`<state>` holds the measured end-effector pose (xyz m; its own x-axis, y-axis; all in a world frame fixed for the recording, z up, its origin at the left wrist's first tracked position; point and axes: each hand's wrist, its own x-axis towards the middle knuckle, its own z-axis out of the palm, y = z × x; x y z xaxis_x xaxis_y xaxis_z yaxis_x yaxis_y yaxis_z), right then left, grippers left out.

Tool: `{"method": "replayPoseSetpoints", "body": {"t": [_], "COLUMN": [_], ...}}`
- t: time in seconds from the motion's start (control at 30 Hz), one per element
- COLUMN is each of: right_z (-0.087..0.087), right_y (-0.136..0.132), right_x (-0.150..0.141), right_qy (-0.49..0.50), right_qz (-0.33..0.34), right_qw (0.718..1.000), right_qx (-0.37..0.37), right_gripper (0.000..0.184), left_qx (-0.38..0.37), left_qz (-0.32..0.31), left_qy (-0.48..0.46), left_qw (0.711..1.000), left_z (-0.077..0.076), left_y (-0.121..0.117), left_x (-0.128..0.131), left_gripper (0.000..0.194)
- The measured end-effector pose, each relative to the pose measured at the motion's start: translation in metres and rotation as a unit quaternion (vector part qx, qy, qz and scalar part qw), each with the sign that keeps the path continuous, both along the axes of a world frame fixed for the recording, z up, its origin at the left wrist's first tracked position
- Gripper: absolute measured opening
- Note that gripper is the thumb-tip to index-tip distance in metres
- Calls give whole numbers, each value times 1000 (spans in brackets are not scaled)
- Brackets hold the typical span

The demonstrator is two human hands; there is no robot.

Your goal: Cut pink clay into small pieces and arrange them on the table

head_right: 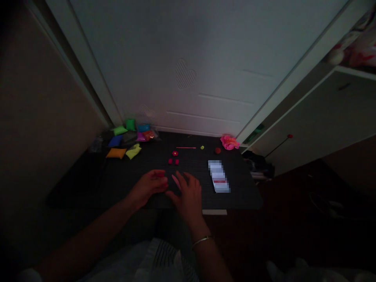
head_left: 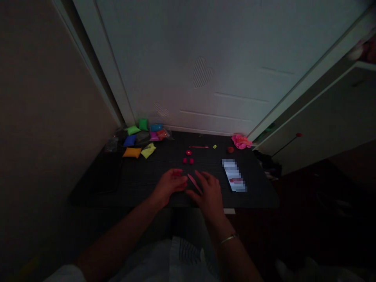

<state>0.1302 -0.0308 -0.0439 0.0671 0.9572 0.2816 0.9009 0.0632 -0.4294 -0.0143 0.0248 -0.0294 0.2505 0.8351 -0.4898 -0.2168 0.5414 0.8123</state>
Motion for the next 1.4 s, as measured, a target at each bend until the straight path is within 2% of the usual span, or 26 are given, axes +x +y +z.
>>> {"method": "replayPoseSetpoints", "body": {"t": [0.07,0.13,0.23,0.33,0.43,0.57,0.73,0.83,0.97,1.07,1.27,1.4], "right_z": [5,7,7,7,7,8,9,9,12,14,14,16], "right_y": [2,4,6,6,5,5,4,3,3,4,5,4], "right_x": [1,1,0,-1,-3,-7,-9,-10,-10,-10,-11,-11], "right_qy": [57,106,174,227,262,308,310,298,314,319,303,286], "right_qz": [80,125,133,126,134,137,140,146,146,148,155,158], "right_qw": [995,987,976,966,956,941,940,943,938,936,940,945], "right_qx": [4,-2,-10,-3,4,12,18,16,1,-5,6,7], "right_gripper": [63,52,32,28,29,28,34,44,32,30,35,33], "left_qx": [11,21,17,-28,-62,-88,-115,-130,-124,-134,-175,-152], "left_qz": [-35,-67,-97,-123,-140,-130,-100,-68,-91,-106,-26,-31], "left_qy": [10,9,-23,-81,-121,-182,-261,-275,-289,-298,-302,-325], "left_qw": [999,997,995,989,981,971,953,950,945,939,937,933], "left_z": [3,5,8,9,8,4,-8,-17,-20,-19,-24,-28], "left_y": [-2,-5,-7,-7,-7,-11,-16,-18,-21,-24,-27,-26], "left_x": [-1,-3,-7,-12,-15,-13,-10,-8,-8,-7,0,-1], "left_gripper": [45,48,43,29,25,23,14,13,14,13,8,8]}}
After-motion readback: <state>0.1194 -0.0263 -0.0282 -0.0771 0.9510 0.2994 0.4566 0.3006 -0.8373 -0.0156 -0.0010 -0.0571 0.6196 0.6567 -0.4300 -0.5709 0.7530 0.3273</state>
